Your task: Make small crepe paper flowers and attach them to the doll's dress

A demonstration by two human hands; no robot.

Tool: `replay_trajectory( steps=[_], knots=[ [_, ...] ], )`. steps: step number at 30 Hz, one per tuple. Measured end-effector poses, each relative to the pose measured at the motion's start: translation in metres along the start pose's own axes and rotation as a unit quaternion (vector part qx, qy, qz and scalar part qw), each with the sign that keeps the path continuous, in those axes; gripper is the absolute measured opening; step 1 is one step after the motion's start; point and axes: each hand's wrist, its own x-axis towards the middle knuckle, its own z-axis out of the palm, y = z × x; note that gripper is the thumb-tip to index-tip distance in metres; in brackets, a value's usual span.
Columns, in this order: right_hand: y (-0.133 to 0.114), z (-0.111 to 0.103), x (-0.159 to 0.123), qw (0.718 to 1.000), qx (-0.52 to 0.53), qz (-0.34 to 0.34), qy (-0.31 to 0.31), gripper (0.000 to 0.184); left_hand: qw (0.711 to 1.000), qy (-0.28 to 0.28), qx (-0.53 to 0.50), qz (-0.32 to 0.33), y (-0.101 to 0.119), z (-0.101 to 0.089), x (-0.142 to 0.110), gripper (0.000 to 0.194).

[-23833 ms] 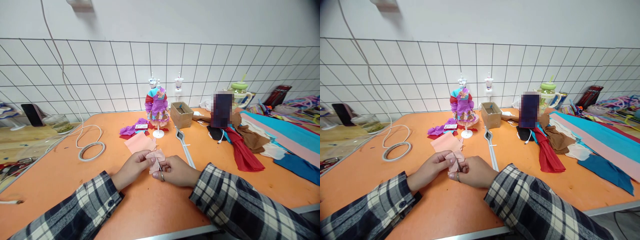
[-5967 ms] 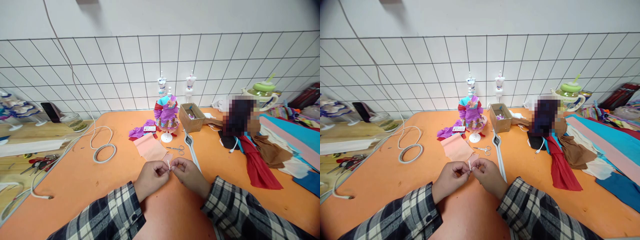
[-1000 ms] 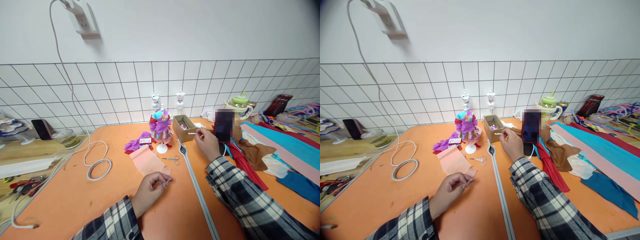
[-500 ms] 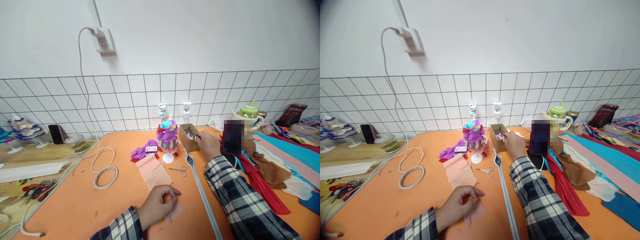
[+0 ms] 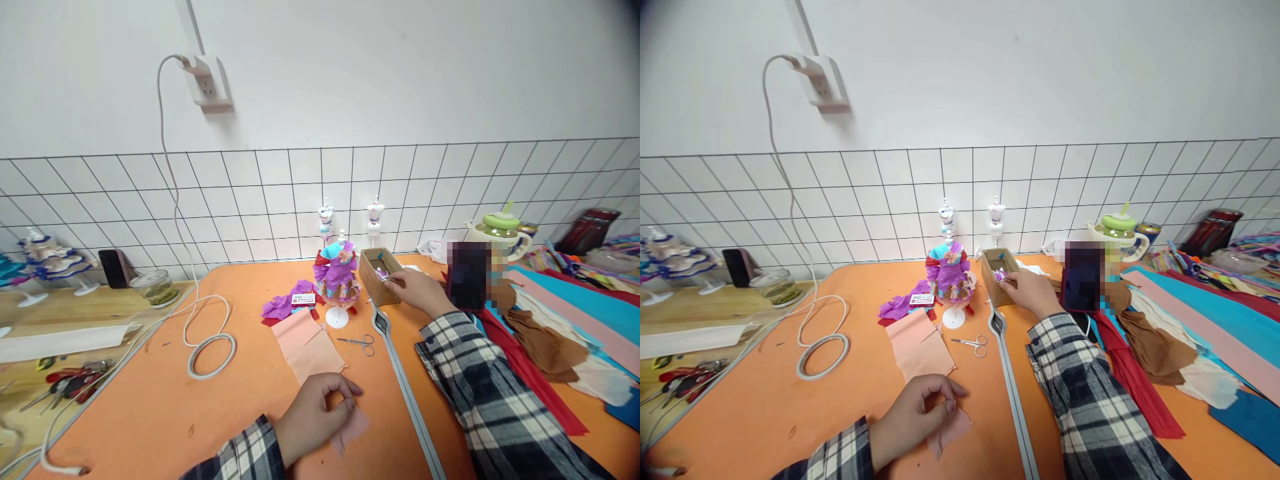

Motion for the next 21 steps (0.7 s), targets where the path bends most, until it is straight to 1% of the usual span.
replay_trajectory(
  steps=[4,9,12,14,16,21],
  knots=[
    [0.001,0.007,0.004,1.0,0.018,0.005,0.012,0.04,1.0,-0.002,-0.003,-0.003,0.0,0.001,-0.001,0.005],
    [0.006,0.012,0.008,0.997,0.029,0.044,0.052,0.029,1.0,-0.001,0.001,-0.003,0.0,0.0,-0.002,0.007],
    [0.007,0.01,0.008,0.993,0.027,0.076,0.081,0.021,1.0,-0.003,0.004,0.001,-0.001,0.0,-0.001,0.008],
    [0.007,0.008,0.007,0.992,0.025,0.085,0.09,0.018,1.0,-0.002,0.004,0.002,-0.001,0.0,0.0,0.007],
    [0.007,0.007,0.007,0.992,0.023,0.086,0.091,0.018,1.0,0.0,0.005,0.001,-0.001,0.0,0.0,0.006],
    [0.006,0.007,0.004,0.993,0.006,0.087,0.085,0.025,1.0,0.001,-0.002,-0.003,0.0,0.0,0.0,0.006]
  ],
)
